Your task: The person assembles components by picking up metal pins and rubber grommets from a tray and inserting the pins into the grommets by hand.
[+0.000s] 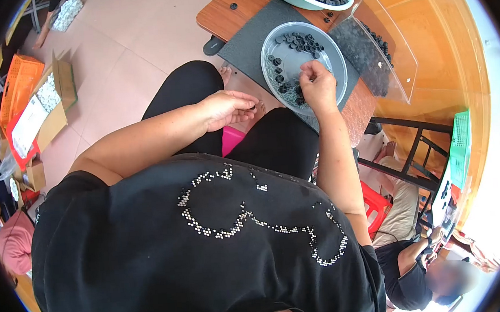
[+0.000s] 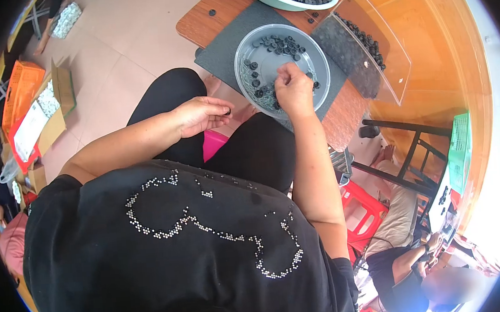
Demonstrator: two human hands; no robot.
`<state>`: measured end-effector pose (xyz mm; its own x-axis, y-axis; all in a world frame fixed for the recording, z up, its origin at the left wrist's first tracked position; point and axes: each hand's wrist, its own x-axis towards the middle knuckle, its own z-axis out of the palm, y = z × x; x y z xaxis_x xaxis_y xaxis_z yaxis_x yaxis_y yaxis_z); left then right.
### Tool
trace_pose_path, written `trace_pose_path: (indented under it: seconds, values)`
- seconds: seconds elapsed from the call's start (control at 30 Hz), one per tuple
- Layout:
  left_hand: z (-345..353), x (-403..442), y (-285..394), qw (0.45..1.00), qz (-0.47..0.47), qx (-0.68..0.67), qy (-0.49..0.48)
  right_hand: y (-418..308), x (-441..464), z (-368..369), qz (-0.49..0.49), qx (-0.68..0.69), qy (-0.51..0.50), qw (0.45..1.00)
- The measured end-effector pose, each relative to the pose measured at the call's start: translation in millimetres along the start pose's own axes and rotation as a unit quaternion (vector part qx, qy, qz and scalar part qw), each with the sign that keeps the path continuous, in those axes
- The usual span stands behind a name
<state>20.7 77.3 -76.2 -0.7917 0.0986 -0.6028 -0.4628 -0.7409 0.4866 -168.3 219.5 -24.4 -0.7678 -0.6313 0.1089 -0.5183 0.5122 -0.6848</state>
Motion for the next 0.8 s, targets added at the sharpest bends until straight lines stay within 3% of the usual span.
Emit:
trace_pose_path:
  seconds: [0.4, 0.5, 0.73, 0.8]
  values:
    - [5.3, -2.0, 1.2, 1.0, 0.022, -0.016, 0.002, -7.0, 6.8, 25.5, -0.161, -0.098, -0.064, 0.98]
    - [13.2, -8.0, 9.6, 0.999, 0.047, -0.022, -0.015, -10.2, 1.8, 19.8, -0.159, -0.079, -0.019, 0.984]
    - [47.3, -9.2, 34.8, 0.996, 0.074, 0.005, -0.045, -28.3, -35.2, -8.8, -0.029, 0.108, 0.051, 0.992]
    - [62.2, -2.5, 38.7, 0.996, 0.081, 0.008, -0.038, -21.7, -41.1, -10.4, -0.02, 0.093, 0.07, 0.993]
